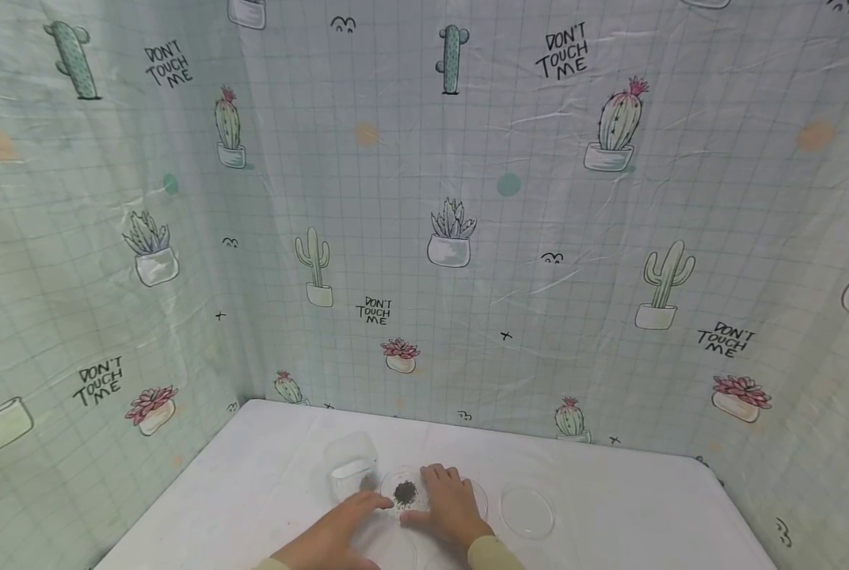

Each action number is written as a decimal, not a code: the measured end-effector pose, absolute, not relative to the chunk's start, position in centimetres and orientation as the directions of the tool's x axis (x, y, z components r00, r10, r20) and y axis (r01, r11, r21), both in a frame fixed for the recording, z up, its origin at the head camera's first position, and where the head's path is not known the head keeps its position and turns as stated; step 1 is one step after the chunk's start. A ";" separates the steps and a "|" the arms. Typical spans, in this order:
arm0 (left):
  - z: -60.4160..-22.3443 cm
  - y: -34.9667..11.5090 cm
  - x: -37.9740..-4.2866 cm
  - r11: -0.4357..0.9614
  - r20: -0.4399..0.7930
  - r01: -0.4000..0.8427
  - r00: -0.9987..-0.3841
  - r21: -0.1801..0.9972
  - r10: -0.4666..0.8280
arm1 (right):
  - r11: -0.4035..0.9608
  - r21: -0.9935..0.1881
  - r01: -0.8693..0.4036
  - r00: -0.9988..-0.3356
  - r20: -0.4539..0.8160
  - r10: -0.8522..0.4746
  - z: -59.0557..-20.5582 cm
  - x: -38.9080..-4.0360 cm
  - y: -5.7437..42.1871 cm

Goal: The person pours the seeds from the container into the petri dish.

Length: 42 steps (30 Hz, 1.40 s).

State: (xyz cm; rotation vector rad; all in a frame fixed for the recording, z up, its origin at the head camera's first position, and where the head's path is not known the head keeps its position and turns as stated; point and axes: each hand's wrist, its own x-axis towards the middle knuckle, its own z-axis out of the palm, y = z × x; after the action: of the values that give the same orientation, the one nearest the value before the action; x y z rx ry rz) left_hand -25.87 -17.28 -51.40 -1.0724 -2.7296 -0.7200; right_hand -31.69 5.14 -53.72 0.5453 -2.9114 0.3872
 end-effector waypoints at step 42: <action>-50.5 -18.2 -25.9 0.630 0.181 0.663 -0.733 0.404 0.655 | 0.904 -0.248 -0.349 -0.935 0.158 -0.317 -53.1 -31.8 4.9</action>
State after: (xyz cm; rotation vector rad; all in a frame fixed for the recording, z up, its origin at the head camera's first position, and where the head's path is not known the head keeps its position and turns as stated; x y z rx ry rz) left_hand -25.87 -18.22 -50.45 -1.1406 -2.8207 -0.7099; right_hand -31.79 4.86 -53.15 0.5183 -2.9538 0.4159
